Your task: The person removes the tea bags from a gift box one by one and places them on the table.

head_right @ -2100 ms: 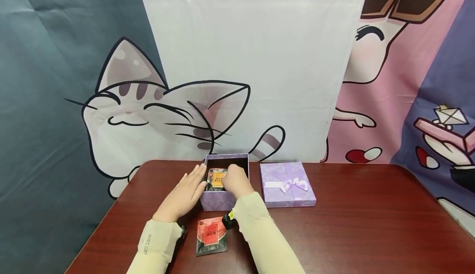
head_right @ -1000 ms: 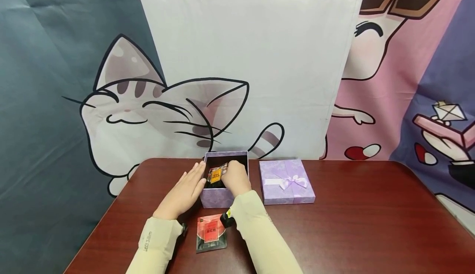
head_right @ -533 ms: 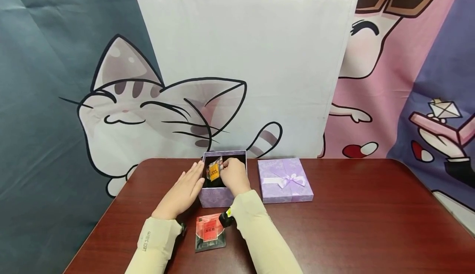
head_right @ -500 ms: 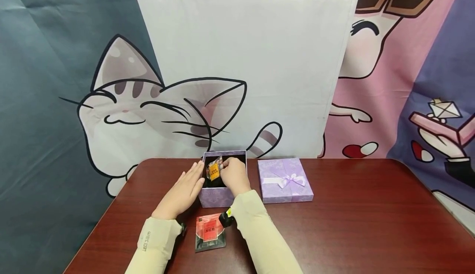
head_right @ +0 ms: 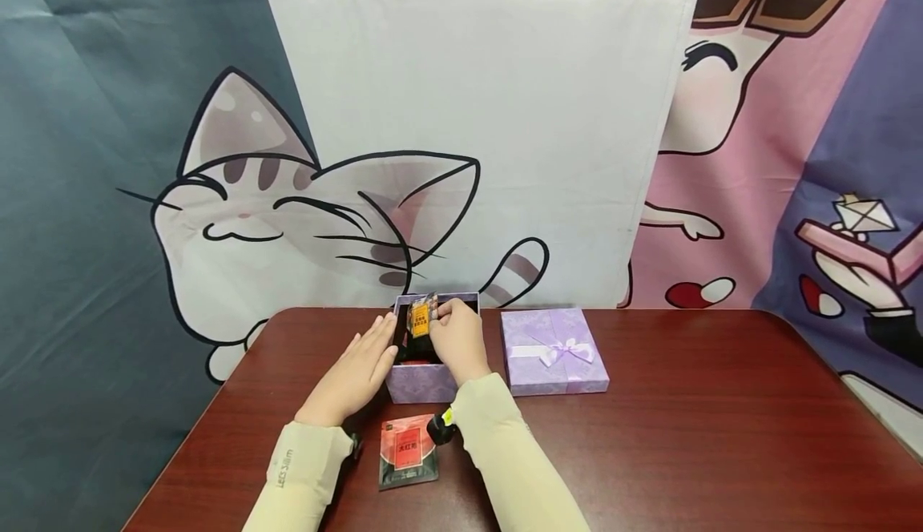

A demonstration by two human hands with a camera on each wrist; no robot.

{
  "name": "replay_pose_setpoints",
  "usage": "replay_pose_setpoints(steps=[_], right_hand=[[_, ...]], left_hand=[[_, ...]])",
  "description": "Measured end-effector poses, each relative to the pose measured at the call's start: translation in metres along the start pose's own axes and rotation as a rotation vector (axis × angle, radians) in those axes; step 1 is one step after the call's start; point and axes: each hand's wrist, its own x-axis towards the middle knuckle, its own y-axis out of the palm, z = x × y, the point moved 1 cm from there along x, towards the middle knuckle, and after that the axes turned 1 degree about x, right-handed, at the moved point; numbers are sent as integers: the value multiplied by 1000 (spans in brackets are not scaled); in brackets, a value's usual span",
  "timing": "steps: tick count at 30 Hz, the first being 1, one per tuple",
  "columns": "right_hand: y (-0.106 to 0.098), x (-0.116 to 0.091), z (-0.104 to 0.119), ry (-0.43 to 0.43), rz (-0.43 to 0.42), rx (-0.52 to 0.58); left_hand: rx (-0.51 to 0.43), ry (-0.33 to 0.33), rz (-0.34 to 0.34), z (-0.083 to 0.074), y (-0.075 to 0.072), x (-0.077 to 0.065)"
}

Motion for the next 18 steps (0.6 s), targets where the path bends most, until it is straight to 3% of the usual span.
replay_pose_setpoints(steps=[10, 18], right_hand=[[-6, -6, 2, -24, -93, 128], [-19, -12, -3, -53, -88, 320]], left_hand=[[4, -8, 6, 1, 0, 0], [7, 8, -9, -1, 0, -1]])
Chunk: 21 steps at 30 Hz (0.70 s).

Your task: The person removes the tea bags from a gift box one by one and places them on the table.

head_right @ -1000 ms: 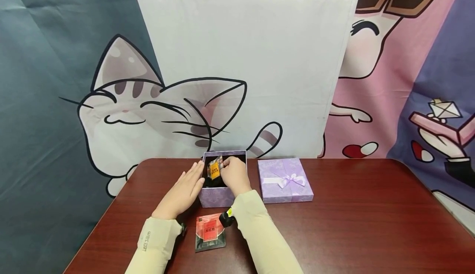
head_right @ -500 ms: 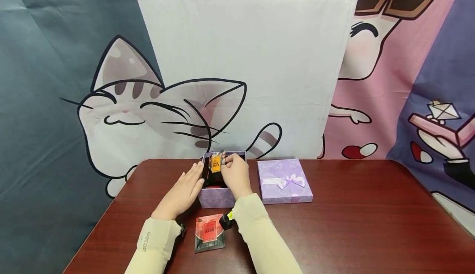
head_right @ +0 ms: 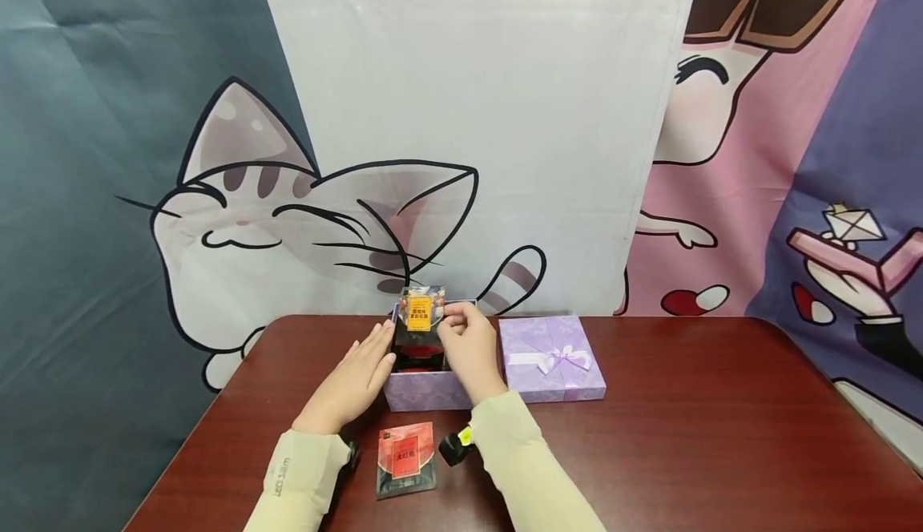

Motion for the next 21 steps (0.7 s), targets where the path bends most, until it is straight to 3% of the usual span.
replay_pose_setpoints(steps=[10, 21], right_hand=[[-20, -25, 4, 166, 69, 375], [-50, -63, -8, 275, 173, 459]], left_hand=[[-6, -4, 1, 1, -2, -2], [1, 8, -8, 0, 1, -2]])
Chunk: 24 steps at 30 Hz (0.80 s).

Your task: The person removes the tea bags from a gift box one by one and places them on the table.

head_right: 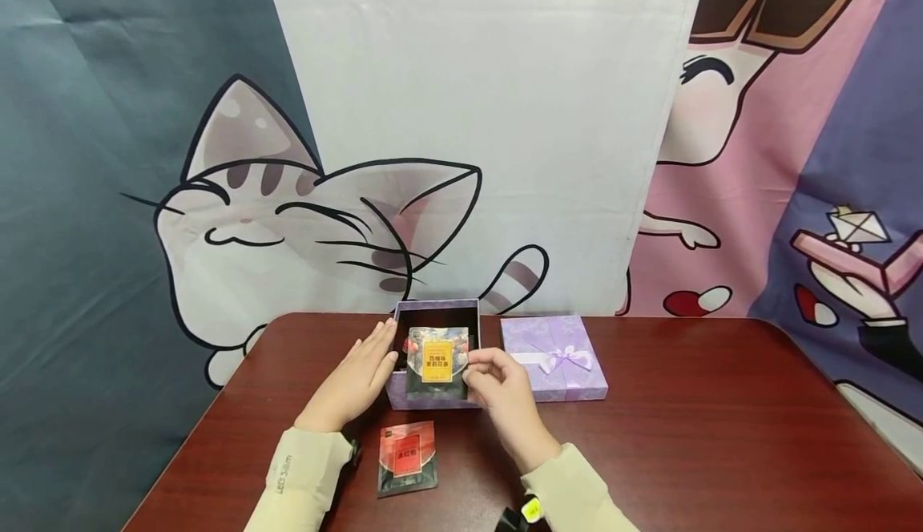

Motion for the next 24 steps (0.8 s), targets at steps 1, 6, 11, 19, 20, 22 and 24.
replay_pose_setpoints(steps=[1, 6, 11, 19, 20, 22, 24], right_hand=[[-3, -3, -1, 4, 4, 8], [-15, -19, -10, 58, 46, 26], [-24, -29, -20, 105, 91, 13], [-37, -40, -38, 192, 123, -67], [-38, -41, -39, 195, 130, -77], [-40, -41, -42, 200, 134, -94], [-42, -41, -43, 200, 127, -102]], left_hand=[[0, 3, -3, 0, 0, 0], [-11, 6, 1, -1, 1, 0], [-18, -7, -2, -1, 0, 0], [-24, -13, 14, -1, 1, 1], [-25, -12, 12, 0, 1, 2], [-27, -13, 9, 0, 1, 2], [-32, -12, 9, 0, 0, 2]])
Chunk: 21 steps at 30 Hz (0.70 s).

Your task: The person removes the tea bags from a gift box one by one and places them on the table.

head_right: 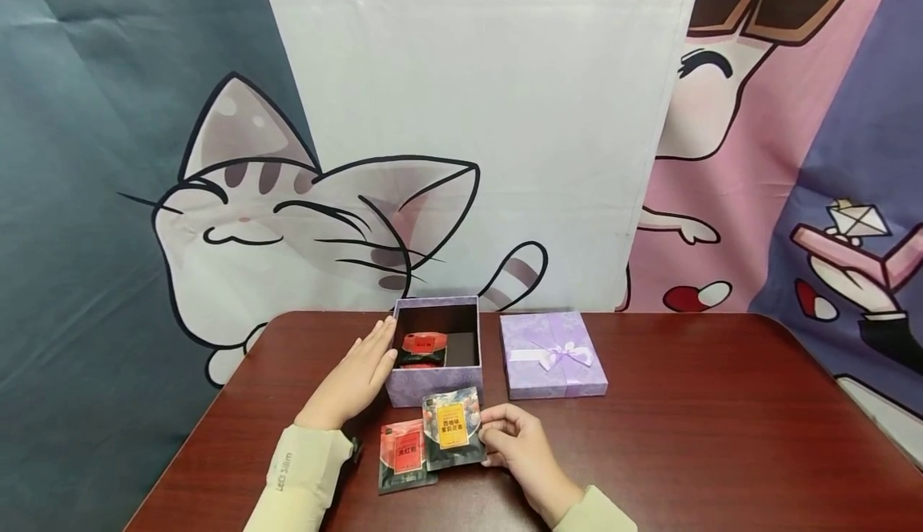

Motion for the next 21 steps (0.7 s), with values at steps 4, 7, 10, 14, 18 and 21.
replay_pose_setpoints(steps=[4, 7, 10, 14, 18, 21], right_hand=[[-4, 2, -2, 3, -12, -6], [-6, 2, -4, 8, -11, -13], [-6, 3, -5, 14, -18, -22], [-5, 4, -6, 3, -51, -67], [-3, 3, -7, -28, -94, -150], [-1, 3, -8, -51, -111, -190]], left_hand=[[-3, -3, 8, 0, -1, 0], [-2, -4, 8, -1, -2, 0], [0, 0, 4, -1, -2, 1], [2, 18, -8, 0, -1, 1], [6, 11, 1, 1, -1, 0], [2, -1, 12, 1, -1, 0]])
